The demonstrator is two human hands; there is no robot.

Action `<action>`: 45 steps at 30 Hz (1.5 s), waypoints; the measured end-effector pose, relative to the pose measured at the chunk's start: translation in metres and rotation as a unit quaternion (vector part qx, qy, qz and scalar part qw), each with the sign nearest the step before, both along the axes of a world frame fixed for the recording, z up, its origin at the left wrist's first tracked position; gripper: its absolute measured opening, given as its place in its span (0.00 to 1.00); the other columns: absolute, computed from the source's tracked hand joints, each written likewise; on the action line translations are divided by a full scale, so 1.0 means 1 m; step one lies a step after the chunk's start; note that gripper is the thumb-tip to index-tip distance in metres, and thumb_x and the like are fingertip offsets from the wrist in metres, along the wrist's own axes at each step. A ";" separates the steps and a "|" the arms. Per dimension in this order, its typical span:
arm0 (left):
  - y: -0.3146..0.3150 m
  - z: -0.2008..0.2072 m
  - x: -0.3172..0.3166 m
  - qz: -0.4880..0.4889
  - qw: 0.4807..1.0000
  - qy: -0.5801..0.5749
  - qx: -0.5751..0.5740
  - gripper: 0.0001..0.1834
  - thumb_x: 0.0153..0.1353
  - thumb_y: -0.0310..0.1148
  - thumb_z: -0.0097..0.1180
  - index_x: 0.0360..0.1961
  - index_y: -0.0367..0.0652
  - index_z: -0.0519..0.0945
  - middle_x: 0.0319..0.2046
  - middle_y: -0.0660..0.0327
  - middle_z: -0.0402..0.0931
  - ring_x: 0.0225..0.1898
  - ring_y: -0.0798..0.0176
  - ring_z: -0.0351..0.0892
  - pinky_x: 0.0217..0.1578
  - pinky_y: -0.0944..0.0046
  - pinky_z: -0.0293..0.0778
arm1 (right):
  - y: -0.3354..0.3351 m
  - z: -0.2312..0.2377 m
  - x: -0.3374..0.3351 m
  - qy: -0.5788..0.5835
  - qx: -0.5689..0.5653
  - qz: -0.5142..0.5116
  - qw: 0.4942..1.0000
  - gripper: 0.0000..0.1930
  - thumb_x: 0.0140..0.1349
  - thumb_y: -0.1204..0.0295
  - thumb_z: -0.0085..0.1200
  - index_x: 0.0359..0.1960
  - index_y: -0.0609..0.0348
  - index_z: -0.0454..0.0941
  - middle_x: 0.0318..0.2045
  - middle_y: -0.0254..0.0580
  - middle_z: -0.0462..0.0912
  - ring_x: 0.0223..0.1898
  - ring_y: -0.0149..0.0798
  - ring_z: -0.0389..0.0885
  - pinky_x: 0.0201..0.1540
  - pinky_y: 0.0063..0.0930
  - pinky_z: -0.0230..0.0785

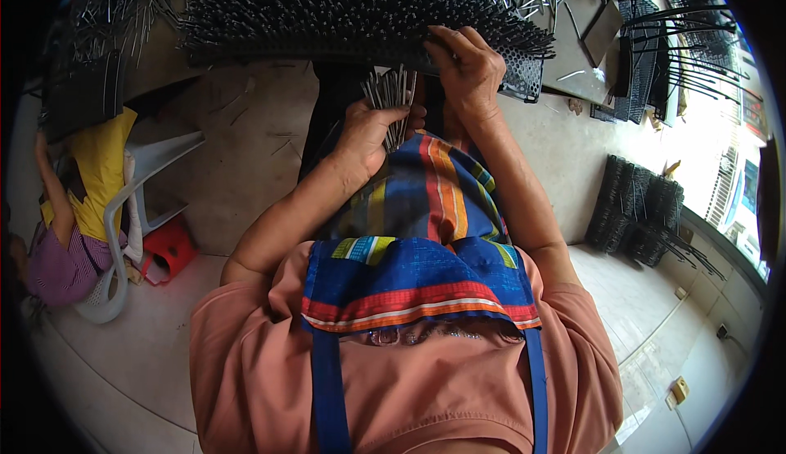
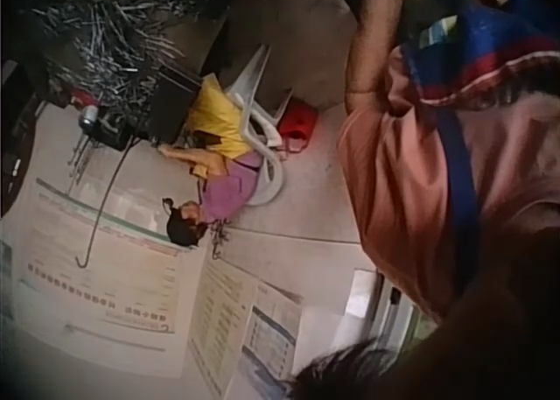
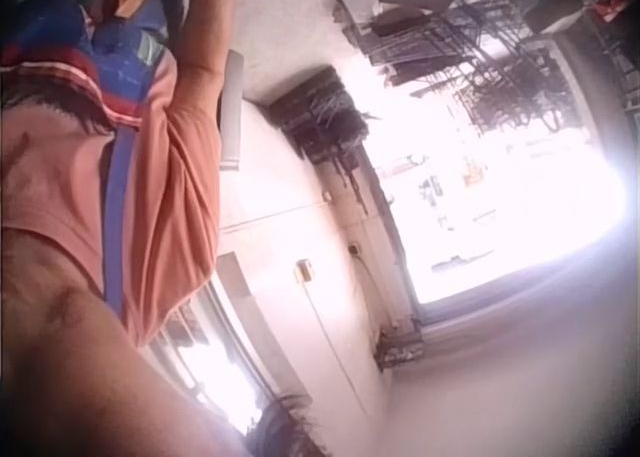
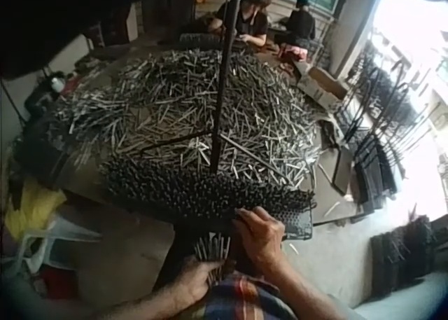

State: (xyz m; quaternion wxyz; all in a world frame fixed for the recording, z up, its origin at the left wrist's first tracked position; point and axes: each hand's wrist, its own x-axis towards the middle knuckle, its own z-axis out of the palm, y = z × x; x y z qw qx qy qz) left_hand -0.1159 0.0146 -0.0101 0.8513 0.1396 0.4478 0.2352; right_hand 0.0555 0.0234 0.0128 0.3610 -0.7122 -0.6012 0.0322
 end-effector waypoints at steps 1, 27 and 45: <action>0.001 0.001 0.001 -0.003 1.000 0.001 0.006 0.09 0.57 0.20 0.55 0.40 0.34 0.80 0.32 0.52 0.84 0.30 0.60 0.84 0.28 0.64 0.77 | 0.000 -0.001 0.001 0.000 0.000 -0.001 1.000 0.07 0.52 0.72 0.65 0.34 0.54 0.85 0.24 0.37 0.79 0.24 0.38 0.80 0.26 0.27 0.70; 0.003 -0.002 0.001 0.009 0.999 -0.046 -0.002 0.12 0.56 0.18 0.56 0.43 0.35 0.80 0.32 0.53 0.84 0.31 0.59 0.84 0.30 0.64 0.78 | 0.006 -0.010 0.004 0.004 0.123 0.027 0.992 0.06 0.52 0.75 0.64 0.33 0.56 0.84 0.25 0.37 0.79 0.23 0.39 0.79 0.24 0.28 0.70; -0.005 0.003 0.008 -0.029 0.999 -0.021 0.019 0.11 0.59 0.21 0.57 0.44 0.36 0.80 0.34 0.55 0.83 0.34 0.58 0.85 0.34 0.59 0.83 | -0.042 0.006 0.012 0.630 -0.221 -0.036 0.743 0.04 0.56 0.77 0.62 0.30 0.66 0.82 0.20 0.32 0.79 0.20 0.23 0.74 0.22 0.18 0.64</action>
